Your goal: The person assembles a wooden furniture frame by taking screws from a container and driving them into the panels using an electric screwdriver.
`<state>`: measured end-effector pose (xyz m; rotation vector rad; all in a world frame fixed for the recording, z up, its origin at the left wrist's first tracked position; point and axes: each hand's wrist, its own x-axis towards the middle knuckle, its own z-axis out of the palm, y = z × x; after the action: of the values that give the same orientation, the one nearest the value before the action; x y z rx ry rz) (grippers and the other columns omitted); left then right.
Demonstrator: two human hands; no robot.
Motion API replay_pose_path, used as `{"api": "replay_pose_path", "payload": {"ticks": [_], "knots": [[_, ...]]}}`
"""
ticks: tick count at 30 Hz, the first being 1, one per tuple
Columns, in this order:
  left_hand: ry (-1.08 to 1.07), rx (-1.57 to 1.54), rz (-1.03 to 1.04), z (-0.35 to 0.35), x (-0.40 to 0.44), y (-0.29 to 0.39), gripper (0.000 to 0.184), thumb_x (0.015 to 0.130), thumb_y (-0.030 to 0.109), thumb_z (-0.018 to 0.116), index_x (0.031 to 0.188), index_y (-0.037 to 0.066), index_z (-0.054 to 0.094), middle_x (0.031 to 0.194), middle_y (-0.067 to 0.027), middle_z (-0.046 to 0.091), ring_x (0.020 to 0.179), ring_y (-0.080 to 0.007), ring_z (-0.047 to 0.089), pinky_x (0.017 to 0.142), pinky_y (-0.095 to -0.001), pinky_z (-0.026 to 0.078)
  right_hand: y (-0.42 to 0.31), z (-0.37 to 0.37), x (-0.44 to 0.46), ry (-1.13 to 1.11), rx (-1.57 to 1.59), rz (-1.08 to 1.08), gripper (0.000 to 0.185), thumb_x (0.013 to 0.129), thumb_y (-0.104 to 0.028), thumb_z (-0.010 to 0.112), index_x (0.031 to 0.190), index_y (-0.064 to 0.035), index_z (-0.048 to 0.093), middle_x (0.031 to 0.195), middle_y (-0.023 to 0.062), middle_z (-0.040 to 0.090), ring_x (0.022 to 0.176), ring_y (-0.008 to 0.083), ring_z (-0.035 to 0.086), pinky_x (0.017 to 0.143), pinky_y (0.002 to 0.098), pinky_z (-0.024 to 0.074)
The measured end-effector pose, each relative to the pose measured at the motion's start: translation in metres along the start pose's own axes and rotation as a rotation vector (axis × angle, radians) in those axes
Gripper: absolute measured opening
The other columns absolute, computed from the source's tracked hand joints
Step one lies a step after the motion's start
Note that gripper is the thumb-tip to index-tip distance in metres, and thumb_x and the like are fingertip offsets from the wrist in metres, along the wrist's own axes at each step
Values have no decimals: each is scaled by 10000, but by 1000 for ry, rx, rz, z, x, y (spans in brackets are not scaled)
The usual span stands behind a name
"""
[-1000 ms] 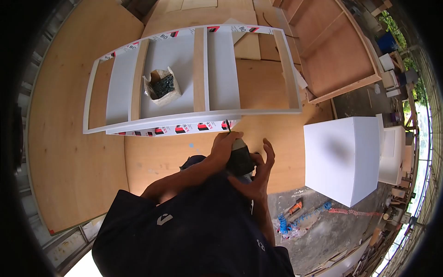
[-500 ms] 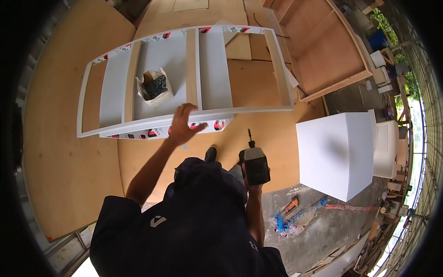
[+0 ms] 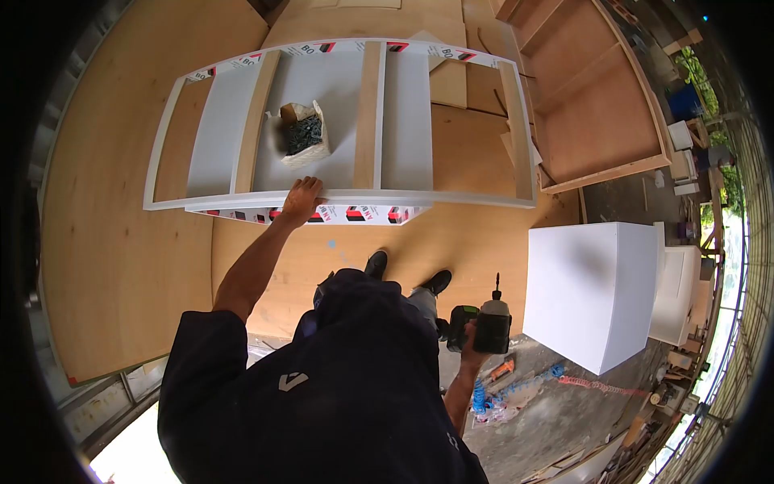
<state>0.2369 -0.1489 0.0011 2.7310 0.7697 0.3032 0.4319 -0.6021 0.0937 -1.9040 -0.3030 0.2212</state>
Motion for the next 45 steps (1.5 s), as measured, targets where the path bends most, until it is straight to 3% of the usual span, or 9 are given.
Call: {"api": "replay_pose_path", "payload": {"ticks": [5, 7, 11, 12, 21, 27, 31, 37, 45], "knots": [[-10, -67, -14, 2, -4, 2, 368, 713, 161, 740, 965, 33, 505, 953, -115, 570, 969, -297, 540, 834, -407, 409, 25, 2, -2, 8, 9, 33, 141, 705, -37, 642, 846, -29, 652, 763, 39, 634, 697, 155, 601, 645, 297, 499], [-55, -32, -37, 0, -2, 2, 394, 689, 182, 763, 949, 41, 503, 941, -109, 566, 956, -292, 542, 832, -404, 410, 28, 6, 0, -36, -28, -33, 474, 687, -15, 605, 1159, 18, 584, 709, 14, 575, 616, 95, 517, 599, 234, 442], [-54, 10, -59, 0, -2, 3, 401, 687, 215, 767, 935, 53, 497, 911, -106, 563, 943, -295, 547, 829, -406, 419, 16, 11, 2, -42, -29, 9, 489, 694, -5, 604, 1182, 23, 565, 713, 6, 576, 621, 95, 518, 601, 233, 439], [-41, 11, -46, 5, -3, 0, 390, 693, 216, 764, 922, 53, 493, 908, -108, 561, 933, -298, 547, 824, -409, 422, 7, 11, 1, -5, -4, 99, 145, 732, -80, 686, 872, -45, 675, 802, 45, 663, 769, 194, 632, 707, 342, 501], [-37, 6, 37, -8, -2, 9, 389, 723, 255, 748, 933, 39, 502, 917, -127, 552, 909, -316, 542, 789, -416, 427, 60, 7, -4, 26, -386, -205, 148, 787, -125, 692, 900, -32, 669, 792, 35, 653, 698, 139, 615, 628, 295, 505], [528, -230, 181, -102, 43, 32, 186, 837, 165, 622, 913, 8, 557, 891, -167, 554, 835, -346, 533, 758, -440, 430, 29, 23, 4, -25, -340, -303, 163, 800, -106, 679, 937, -20, 658, 830, 69, 659, 746, 188, 629, 679, 329, 508], [177, -386, -212, -98, 106, -36, 151, 796, 53, 575, 922, -27, 597, 985, -229, 614, 904, -401, 590, 782, -455, 469, 24, 42, 11, -123, -384, -440, 200, 794, -109, 703, 965, -17, 656, 883, 100, 663, 825, 244, 638, 739, 368, 501], [-306, 169, -87, -45, 149, -79, 195, 700, 30, 636, 887, -25, 627, 1050, -234, 614, 969, -372, 597, 837, -446, 489, -3, 68, 19, -300, -225, -449, 179, 771, -149, 736, 905, -43, 681, 877, 114, 670, 777, 298, 626, 711, 419, 485], [-163, 123, 1, -34, 154, -91, 87, 654, -7, 624, 736, -28, 645, 826, -243, 631, 857, -401, 603, 806, -441, 492, -60, 81, 17, -340, 48, -504, 128, 700, -21, 676, 809, -44, 613, 715, 69, 594, 586, 228, 573, 513, 302, 439]]}}
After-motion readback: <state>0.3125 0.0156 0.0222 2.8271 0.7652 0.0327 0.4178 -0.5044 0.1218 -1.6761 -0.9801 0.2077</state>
